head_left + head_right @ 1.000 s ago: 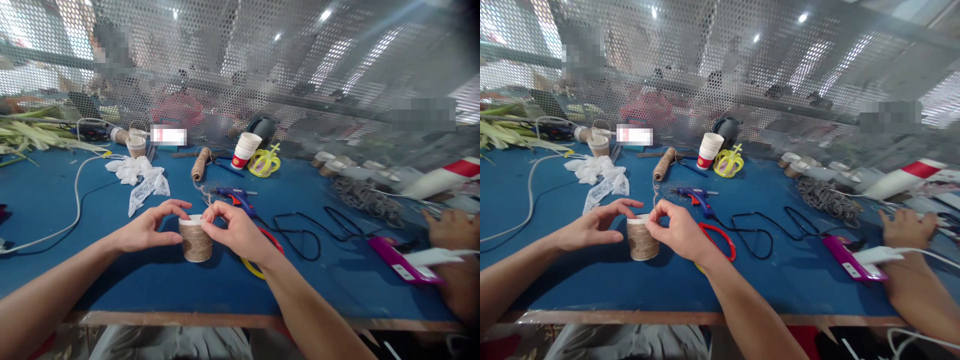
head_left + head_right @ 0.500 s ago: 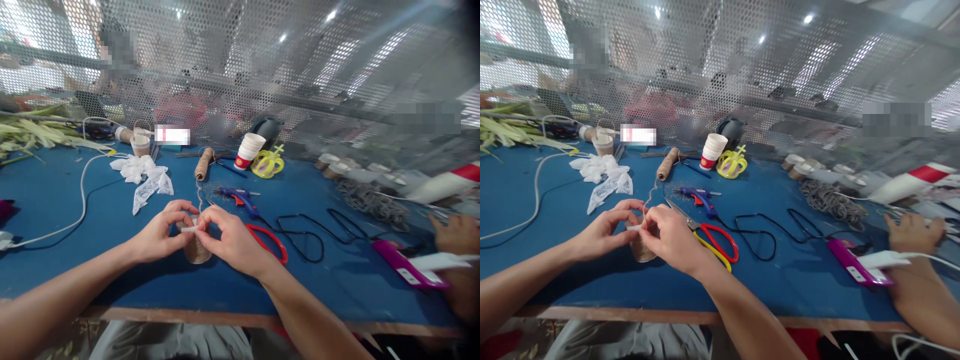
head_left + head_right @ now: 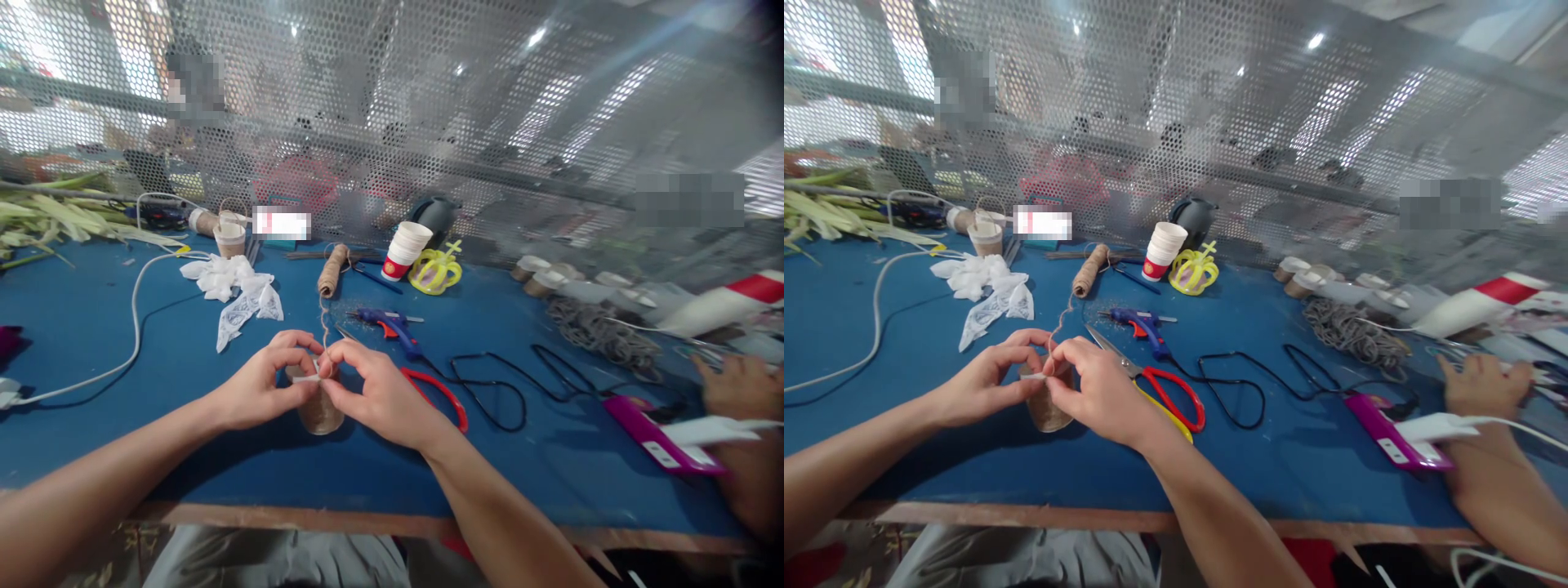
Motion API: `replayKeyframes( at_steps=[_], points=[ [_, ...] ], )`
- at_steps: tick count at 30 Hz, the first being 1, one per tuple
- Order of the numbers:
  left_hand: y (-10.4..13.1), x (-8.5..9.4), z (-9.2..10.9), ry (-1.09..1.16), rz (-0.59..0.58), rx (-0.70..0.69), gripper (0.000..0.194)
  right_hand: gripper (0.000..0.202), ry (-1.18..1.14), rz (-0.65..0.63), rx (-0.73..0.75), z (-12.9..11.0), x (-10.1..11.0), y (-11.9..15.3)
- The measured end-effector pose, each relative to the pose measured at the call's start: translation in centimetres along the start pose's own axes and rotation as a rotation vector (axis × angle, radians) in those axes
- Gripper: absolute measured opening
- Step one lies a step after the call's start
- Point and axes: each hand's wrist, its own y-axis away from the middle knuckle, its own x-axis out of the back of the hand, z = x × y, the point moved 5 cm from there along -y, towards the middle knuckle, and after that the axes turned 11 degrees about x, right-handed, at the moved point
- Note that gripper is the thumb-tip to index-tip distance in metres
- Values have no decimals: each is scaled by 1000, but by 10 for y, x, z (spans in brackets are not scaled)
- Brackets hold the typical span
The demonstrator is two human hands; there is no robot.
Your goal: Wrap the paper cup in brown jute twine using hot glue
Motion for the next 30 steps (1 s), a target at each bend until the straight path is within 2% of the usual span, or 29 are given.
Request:
replayKeyframes(
  at_steps=[8, 11, 13, 15, 17, 18, 21, 24, 27, 30],
  points=[
    [-2, 0, -6, 155, -99, 55, 13, 8, 15, 0, 47, -3, -1, 0],
    [-4, 1, -13, 298, -105, 106, 16, 9, 16, 88, 31, 2, 8, -1],
    [-6, 3, -19, 414, -86, 151, 17, 14, 69, 181, -66, 15, 24, -2],
    [-7, 5, -23, 500, -66, 165, 17, 15, 241, 227, -263, 36, 43, -1],
    [-7, 5, -25, 543, -57, 164, 18, 18, 550, 172, -557, 62, 62, 4],
    [-8, 5, -25, 549, -56, 163, 18, 18, 603, 151, -625, 74, 69, 6],
    [-7, 5, -24, 523, -37, 154, 22, 11, 626, 53, -731, 107, 77, 10],
    [-8, 7, -24, 458, 38, 101, 25, 12, 607, 15, -778, 127, 77, 15],
    [-9, 8, -27, 374, 71, 97, 23, 8, 548, 50, -793, 131, 78, 18],
    [-11, 8, -31, 310, 82, 132, 23, 22, 430, 118, -777, 118, 81, 19]
  ],
)
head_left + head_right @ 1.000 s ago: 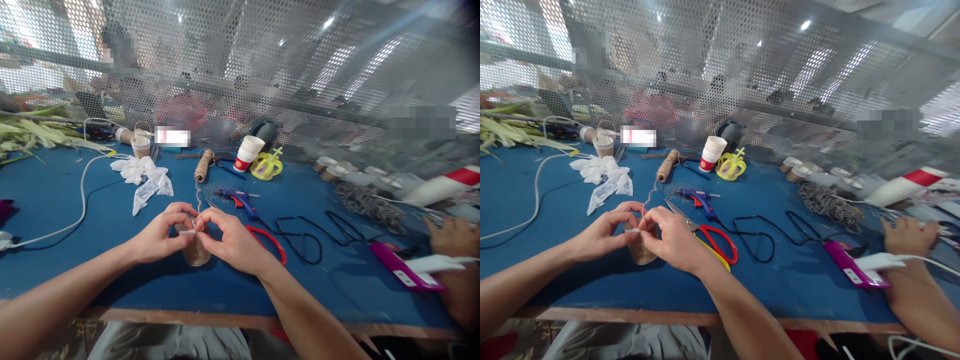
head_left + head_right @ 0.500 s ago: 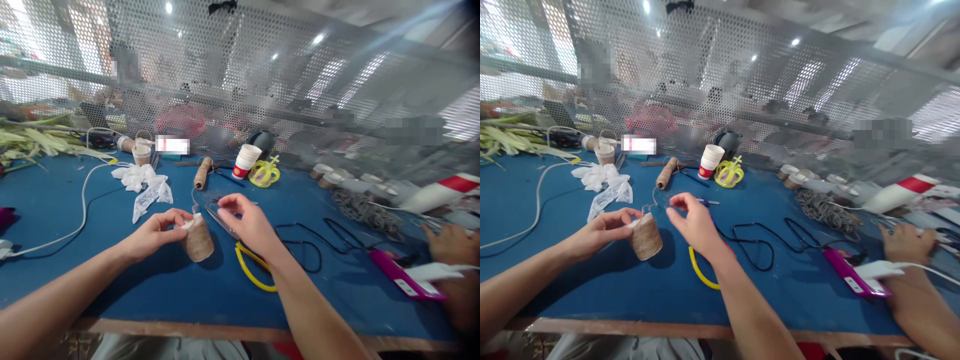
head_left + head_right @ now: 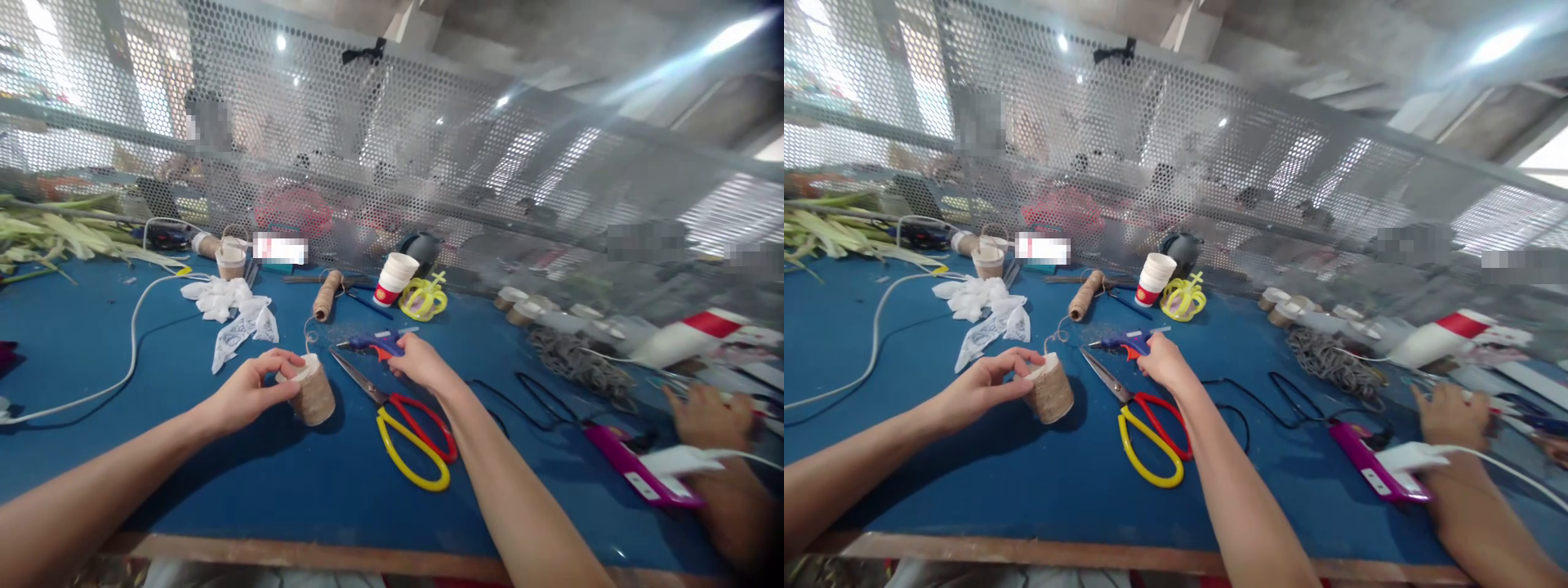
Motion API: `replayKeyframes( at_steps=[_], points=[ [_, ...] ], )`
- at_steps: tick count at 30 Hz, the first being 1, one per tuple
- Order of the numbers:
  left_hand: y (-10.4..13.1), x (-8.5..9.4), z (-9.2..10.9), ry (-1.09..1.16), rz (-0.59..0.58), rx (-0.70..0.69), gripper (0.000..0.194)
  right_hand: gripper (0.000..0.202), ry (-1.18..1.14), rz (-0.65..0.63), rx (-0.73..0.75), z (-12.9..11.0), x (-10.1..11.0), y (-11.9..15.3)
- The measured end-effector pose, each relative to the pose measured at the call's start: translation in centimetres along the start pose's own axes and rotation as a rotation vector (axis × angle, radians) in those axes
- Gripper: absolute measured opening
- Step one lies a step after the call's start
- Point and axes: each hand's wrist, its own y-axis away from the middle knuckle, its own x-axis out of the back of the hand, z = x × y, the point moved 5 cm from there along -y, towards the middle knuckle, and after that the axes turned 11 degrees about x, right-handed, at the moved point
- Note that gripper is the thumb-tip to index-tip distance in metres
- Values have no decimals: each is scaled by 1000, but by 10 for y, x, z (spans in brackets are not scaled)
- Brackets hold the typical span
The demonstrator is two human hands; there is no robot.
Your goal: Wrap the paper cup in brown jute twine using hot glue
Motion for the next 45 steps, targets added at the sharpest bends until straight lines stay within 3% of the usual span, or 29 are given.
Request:
replayKeyframes(
  at_steps=[4, 7, 10, 19, 29, 45],
  points=[
    [-1, 2, 0, 0, 26, 36, 24, 30, -216, 24, 94, -22, 14, 22],
    [-2, 2, 0, 34, 24, 59, 26, 12, -525, -108, 187, -42, 8, 43],
    [-2, 2, -1, 38, 29, 73, 25, 20, -667, -169, 237, -54, -1, 60],
    [-2, 1, -3, 142, 48, 100, 29, 29, -482, -172, 268, -62, -13, 84],
    [-3, 3, -4, 138, 65, 80, 23, 34, -296, -153, 343, -63, -13, 92],
    [-2, 1, 0, 93, 17, 51, 28, 39, -269, -131, 365, -71, -11, 97]
  ],
)
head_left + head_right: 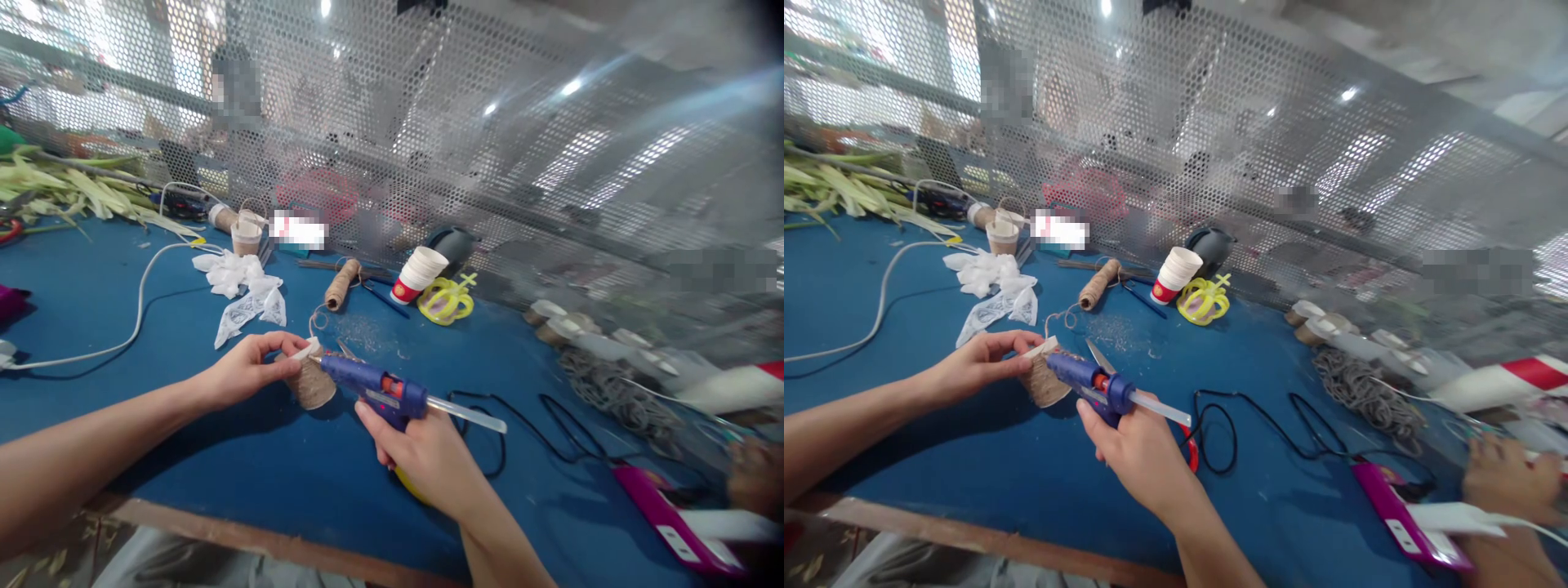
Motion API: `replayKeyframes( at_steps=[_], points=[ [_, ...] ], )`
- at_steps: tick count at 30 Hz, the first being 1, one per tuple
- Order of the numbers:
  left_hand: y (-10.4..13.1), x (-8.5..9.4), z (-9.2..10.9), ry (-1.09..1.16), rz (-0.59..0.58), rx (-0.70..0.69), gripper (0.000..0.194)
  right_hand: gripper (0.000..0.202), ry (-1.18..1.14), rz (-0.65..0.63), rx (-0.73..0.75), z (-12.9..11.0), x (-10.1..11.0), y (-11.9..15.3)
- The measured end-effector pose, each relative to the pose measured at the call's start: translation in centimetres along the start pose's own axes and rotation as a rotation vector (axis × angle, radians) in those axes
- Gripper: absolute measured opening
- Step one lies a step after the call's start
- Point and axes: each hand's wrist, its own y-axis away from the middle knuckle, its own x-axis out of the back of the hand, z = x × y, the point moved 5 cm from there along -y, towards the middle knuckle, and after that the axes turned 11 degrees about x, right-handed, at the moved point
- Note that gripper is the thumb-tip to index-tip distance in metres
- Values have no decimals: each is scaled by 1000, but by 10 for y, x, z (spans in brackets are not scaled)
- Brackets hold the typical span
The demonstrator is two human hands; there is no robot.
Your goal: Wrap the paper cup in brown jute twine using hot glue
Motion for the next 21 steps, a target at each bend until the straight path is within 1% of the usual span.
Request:
replayKeyframes(
  at_steps=[7, 11, 18, 21],
  points=[
    [-1, 0, -1, 17, -64, -19, 24, 40, 26, 18, -44, 4, 4, -1],
    [0, 0, 0, 42, -91, -29, 22, 38, -30, -8, -31, 2, 1, 1],
    [1, -1, 0, 20, -118, -38, 21, 38, -9, 12, -43, 5, 5, -1],
    [1, 0, 1, 6, -106, -42, 22, 40, -62, -20, -30, 4, 3, -1]
  ],
)
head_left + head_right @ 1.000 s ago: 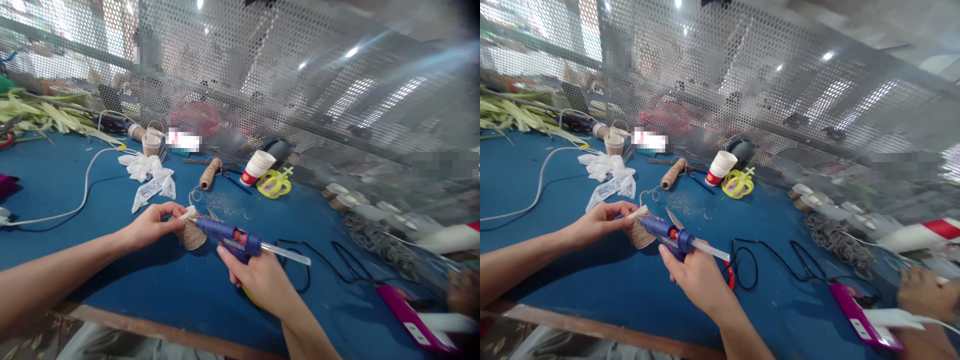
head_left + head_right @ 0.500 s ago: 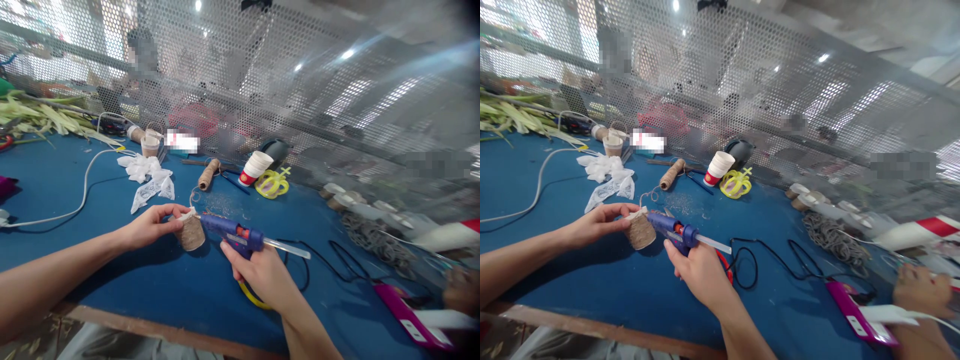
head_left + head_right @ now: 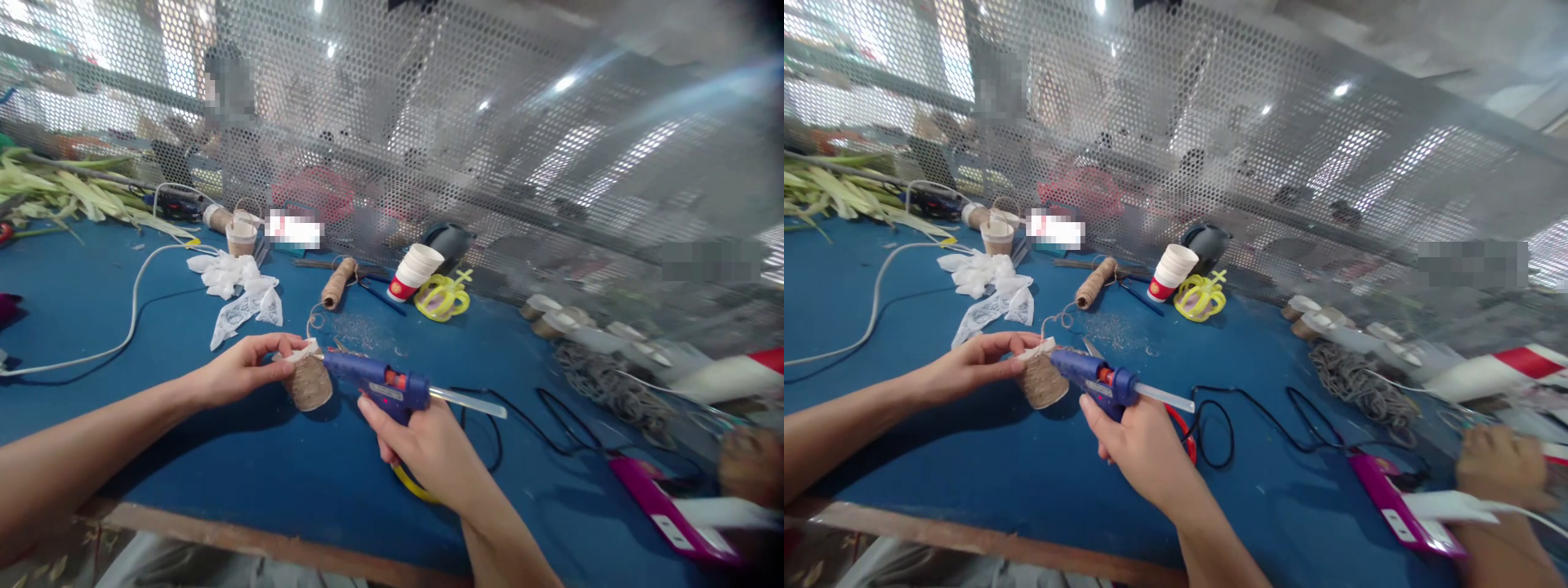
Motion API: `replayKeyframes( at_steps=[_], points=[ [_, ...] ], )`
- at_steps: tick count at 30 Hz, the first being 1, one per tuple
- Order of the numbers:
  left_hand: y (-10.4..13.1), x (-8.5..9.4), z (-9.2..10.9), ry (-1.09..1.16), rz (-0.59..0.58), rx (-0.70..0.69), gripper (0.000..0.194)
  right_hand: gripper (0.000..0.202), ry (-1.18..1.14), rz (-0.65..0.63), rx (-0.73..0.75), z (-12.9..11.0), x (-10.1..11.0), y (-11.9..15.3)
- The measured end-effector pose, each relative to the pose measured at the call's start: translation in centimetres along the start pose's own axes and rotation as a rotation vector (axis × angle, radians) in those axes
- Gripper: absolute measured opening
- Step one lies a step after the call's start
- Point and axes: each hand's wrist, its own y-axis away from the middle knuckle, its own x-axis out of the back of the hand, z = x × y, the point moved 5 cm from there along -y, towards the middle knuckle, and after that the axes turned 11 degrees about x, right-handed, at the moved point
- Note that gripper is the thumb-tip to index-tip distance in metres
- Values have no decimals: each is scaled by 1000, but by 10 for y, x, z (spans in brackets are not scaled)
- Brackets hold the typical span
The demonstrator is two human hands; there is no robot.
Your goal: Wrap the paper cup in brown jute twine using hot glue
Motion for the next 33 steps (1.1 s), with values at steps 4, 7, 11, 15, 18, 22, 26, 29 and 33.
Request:
replayKeyframes(
  at_steps=[4, 7, 11, 15, 18, 22, 26, 29, 33],
  points=[
    [0, 2, 2, -18, 18, -31, 21, 40, -49, -27, -18, -2, -1, 1],
    [0, 3, 1, -27, 10, -39, 18, 38, -82, 2, -33, -1, 3, -2],
    [1, 3, 1, -44, -26, -50, 14, 42, -101, -4, -64, 2, 6, -4],
    [1, 3, 2, -52, -32, -46, 14, 42, -98, -10, -80, 4, 7, -5],
    [1, 4, 2, -51, -28, -48, 14, 42, -97, -12, -97, 4, 7, -5],
    [0, 3, 2, -61, -35, -60, 14, 42, -111, -18, -95, 2, 6, -4],
    [0, 2, 2, -58, -28, -61, 15, 41, -113, -5, -58, 3, 4, -3],
    [0, 2, 3, -68, -36, -63, 17, 40, -96, -2, -20, 3, 2, -1],
    [0, 2, 3, -63, -42, -60, 19, 39, -68, -26, -30, -1, -1, 2]
  ],
)
